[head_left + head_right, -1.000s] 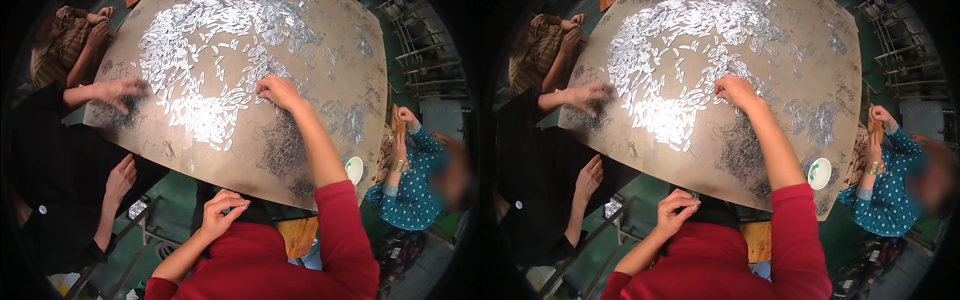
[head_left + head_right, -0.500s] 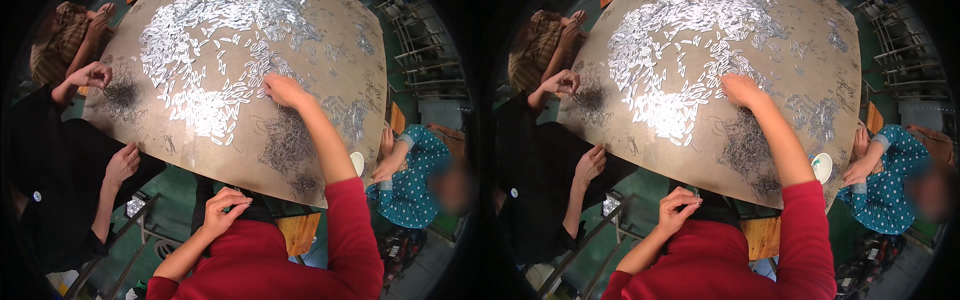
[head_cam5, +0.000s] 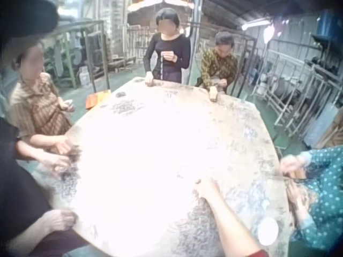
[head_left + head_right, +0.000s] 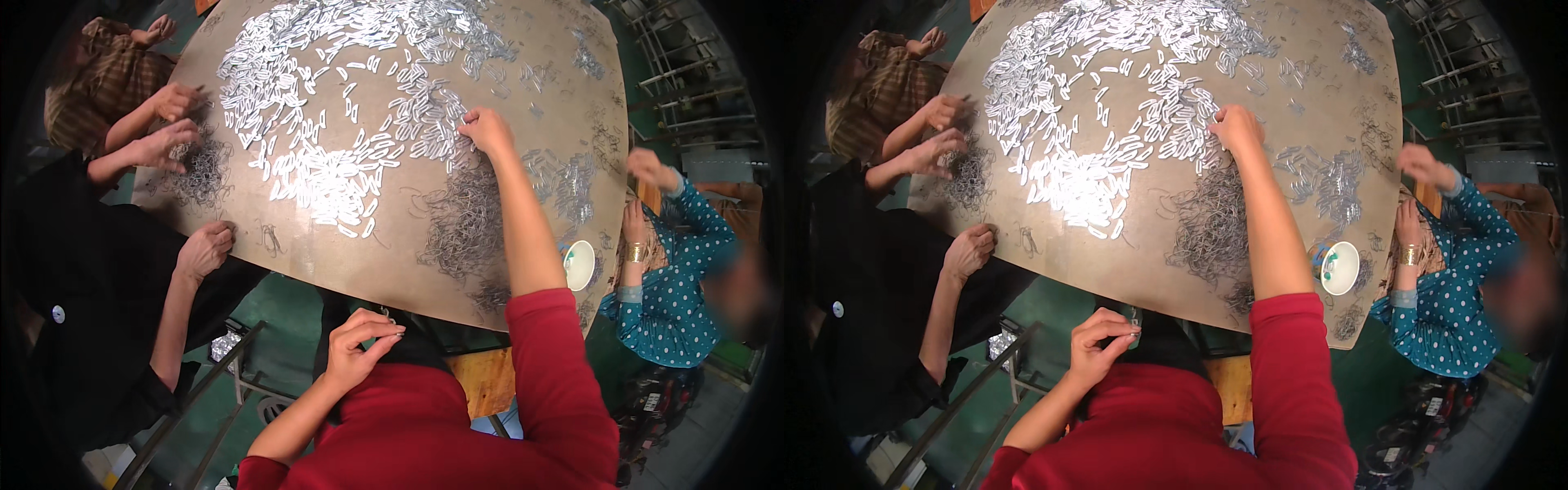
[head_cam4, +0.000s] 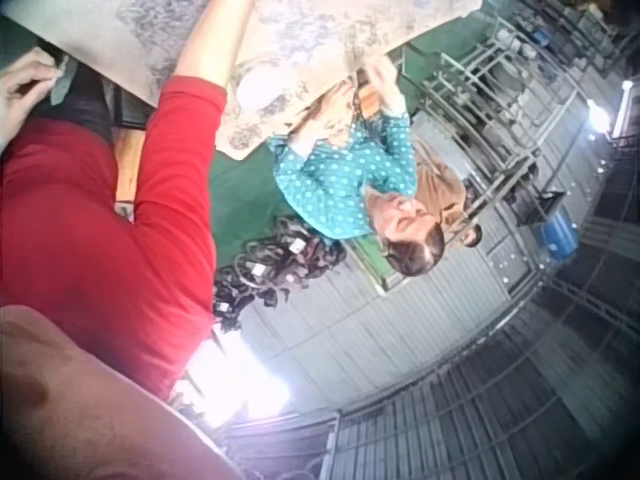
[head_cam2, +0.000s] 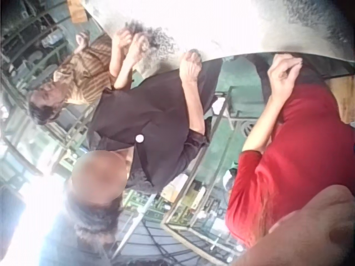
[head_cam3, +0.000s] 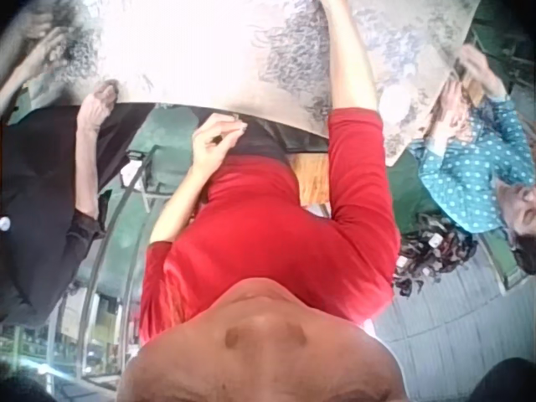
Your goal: The person picks up individual small metal links and wire segments from a table and threads the wire through the links to form a chain.
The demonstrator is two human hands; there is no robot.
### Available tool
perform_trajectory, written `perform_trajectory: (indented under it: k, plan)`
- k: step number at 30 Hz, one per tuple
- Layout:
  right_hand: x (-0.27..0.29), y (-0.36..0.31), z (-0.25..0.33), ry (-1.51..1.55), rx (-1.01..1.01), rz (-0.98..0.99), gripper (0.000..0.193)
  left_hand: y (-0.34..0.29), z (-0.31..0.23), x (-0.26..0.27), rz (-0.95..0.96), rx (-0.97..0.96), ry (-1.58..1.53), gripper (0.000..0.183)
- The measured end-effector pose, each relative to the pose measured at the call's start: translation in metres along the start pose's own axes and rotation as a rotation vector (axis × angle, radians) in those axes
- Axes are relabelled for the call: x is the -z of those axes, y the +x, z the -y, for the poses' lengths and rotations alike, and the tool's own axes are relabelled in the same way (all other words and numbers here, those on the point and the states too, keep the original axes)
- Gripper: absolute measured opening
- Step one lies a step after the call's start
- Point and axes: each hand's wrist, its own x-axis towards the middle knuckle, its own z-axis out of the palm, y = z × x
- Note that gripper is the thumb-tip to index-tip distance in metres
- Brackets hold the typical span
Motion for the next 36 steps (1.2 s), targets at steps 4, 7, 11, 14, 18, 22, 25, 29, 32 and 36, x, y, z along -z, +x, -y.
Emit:
perform_trajectory:
  k: [4, 7, 11, 14, 18, 22, 25, 29, 32, 36]
  plan:
    - [0.006, 0.009, 0.003, -0.059, 0.006, 0.100, 0.019, -0.002, 0.003, -0.002, -0.020, 0.001, -0.012, 0.016]
    - [0.006, 0.012, 0.008, -0.176, 0.047, 0.146, 0.020, -0.003, 0.005, -0.003, -0.025, 0.003, -0.005, 0.016]
    - [-0.005, 0.028, -0.009, -0.303, 0.094, 0.164, 0.023, 0.000, 0.005, -0.007, -0.022, -0.025, 0.008, 0.016]
    - [0.006, 0.009, -0.013, -0.058, 0.206, 0.194, 0.018, 0.001, 0.007, -0.006, -0.024, -0.046, 0.010, 0.016]
    - [0.034, -0.055, -0.027, 0.217, 0.258, 0.428, 0.010, 0.003, 0.008, -0.005, -0.005, -0.086, -0.021, 0.015]
    - [0.034, -0.105, -0.013, 0.098, 0.357, 0.202, 0.009, 0.002, 0.010, -0.005, 0.001, -0.080, -0.059, 0.015]
    - [0.022, -0.127, 0.017, 0.049, 0.379, 0.075, 0.008, 0.002, 0.010, -0.003, 0.023, -0.087, -0.061, 0.015]
    - [-0.007, -0.130, 0.047, -0.023, 0.443, 0.010, 0.009, 0.000, 0.011, -0.002, 0.029, -0.084, -0.075, 0.015]
    - [-0.016, -0.127, 0.060, -0.087, 0.497, -0.029, 0.006, -0.002, 0.012, 0.000, 0.016, -0.080, -0.077, 0.015]
    - [-0.022, -0.133, 0.078, 0.284, 0.347, 0.295, 0.009, -0.006, 0.015, 0.002, -0.006, -0.078, -0.095, 0.015]
